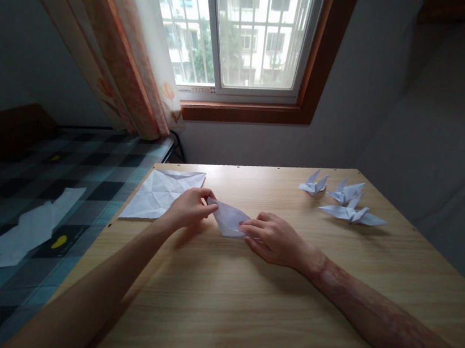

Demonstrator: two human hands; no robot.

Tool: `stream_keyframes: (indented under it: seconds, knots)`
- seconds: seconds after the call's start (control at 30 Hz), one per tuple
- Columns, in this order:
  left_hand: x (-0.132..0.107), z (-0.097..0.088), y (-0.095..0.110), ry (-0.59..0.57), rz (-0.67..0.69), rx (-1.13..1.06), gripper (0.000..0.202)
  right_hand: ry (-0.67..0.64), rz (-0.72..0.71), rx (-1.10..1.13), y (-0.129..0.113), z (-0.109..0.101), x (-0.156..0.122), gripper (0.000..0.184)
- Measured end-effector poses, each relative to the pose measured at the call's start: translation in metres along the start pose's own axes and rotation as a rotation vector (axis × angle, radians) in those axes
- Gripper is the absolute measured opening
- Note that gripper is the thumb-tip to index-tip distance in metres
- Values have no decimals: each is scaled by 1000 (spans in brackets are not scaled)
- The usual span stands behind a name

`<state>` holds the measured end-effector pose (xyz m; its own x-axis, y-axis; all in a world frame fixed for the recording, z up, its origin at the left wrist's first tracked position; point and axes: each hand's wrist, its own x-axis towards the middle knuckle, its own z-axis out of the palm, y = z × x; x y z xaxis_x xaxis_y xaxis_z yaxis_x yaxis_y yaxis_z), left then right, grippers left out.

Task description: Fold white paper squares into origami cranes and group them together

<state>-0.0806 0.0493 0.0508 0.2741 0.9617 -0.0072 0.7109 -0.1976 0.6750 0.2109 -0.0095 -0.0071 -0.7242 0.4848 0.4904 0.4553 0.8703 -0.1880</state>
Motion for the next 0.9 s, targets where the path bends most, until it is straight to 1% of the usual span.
stream_keyframes:
  seconds: [0.1,0.27,0.4,0.53,0.63,0.73,0.83,0.9]
  knots:
    - [1,6,-3,19,36,9,27,23,6,-49,1,5,-1,27]
    - [6,15,-12,82,40,-37,21,7,-12,-98,4,7,-4,40]
    - [8,19,-16,124,72,-88,21,15,-69,-167,4,8,-3,31]
    - [8,21,-15,153,43,-161,22,5,-71,-201,5,9,-2,28]
    - [7,22,-10,111,20,-270,38,-8,-59,-152,6,10,-3,28]
    - [6,22,-9,49,74,-288,53,-13,-46,-109,6,9,-4,30]
    - [6,23,-13,10,155,-211,55,-19,-40,-91,6,10,-4,31]
    - [5,25,-18,10,182,-169,54,-19,-31,-91,7,11,-4,31]
